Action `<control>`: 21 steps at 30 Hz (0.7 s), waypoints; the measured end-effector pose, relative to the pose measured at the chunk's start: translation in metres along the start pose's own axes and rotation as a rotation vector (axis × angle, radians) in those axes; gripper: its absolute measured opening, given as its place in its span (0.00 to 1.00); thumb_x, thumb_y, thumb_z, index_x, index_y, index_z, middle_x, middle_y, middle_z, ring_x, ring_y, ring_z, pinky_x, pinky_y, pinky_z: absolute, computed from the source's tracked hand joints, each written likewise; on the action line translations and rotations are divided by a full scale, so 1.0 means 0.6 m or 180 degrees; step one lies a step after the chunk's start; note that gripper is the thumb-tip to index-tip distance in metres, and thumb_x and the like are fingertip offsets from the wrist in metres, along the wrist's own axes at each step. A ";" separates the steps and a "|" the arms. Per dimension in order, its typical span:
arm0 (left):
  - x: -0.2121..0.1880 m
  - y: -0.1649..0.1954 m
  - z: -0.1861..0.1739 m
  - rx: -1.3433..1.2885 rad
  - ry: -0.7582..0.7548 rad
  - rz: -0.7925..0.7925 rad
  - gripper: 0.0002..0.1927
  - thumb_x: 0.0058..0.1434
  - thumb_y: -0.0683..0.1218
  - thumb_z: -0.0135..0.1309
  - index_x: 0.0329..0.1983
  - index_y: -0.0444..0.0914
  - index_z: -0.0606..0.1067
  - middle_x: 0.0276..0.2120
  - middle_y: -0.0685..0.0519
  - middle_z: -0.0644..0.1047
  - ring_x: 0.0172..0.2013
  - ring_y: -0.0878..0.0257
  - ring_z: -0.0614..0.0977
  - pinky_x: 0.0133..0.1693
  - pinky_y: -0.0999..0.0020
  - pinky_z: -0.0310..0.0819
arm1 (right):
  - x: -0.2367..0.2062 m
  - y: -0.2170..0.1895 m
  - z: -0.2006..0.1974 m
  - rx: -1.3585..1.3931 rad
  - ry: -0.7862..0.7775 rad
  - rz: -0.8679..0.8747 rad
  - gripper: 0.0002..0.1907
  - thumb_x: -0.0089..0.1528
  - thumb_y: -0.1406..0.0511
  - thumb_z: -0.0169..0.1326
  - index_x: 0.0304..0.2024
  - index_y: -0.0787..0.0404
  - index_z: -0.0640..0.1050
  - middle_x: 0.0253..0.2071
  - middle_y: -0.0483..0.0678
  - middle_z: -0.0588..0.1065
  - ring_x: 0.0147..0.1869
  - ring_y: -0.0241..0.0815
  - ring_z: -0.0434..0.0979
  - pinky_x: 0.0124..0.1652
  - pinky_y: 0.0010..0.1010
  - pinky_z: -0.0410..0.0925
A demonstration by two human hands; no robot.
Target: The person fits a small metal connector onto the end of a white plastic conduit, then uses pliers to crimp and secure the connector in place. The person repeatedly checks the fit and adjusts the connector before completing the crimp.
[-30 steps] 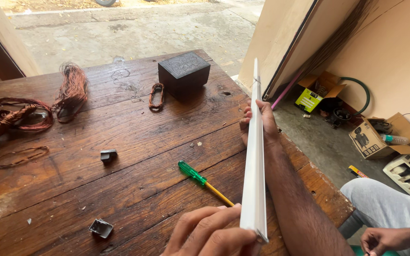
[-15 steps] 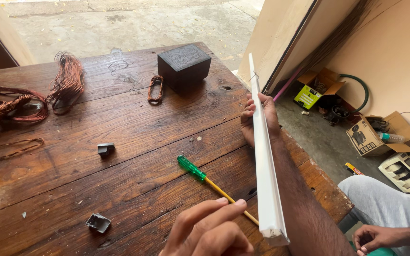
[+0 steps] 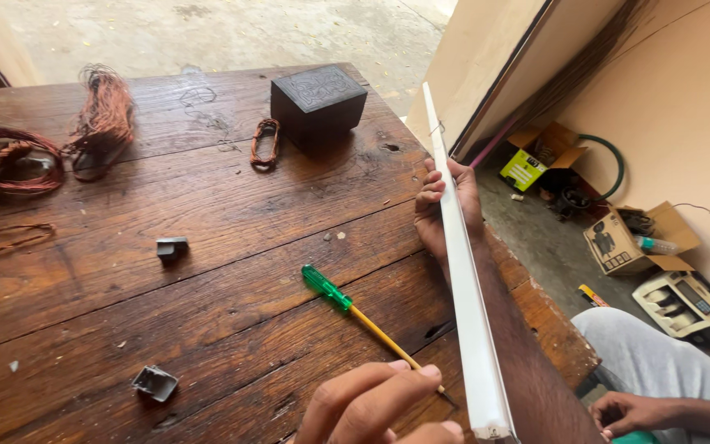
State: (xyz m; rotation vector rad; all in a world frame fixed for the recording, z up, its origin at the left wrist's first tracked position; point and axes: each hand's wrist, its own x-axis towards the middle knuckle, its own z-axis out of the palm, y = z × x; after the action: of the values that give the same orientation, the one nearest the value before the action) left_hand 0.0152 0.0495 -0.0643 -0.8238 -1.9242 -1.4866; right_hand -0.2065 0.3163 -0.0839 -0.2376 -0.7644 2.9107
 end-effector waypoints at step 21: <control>0.000 -0.053 -0.007 -0.1108 -0.1665 -0.2820 0.38 0.54 0.57 0.66 0.64 0.39 0.67 0.49 0.48 0.82 0.43 0.60 0.87 0.37 0.62 0.89 | -0.042 0.002 0.049 -0.1709 0.0214 -0.0957 0.32 0.64 0.46 0.51 0.52 0.65 0.60 0.30 0.43 0.65 0.21 0.31 0.67 0.20 0.23 0.66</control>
State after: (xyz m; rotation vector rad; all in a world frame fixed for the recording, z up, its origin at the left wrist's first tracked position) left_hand -0.0083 0.0393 -0.0831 -0.5359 -2.6627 -2.3448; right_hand -0.1874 0.2972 -0.0563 -0.2404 -1.4191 2.3577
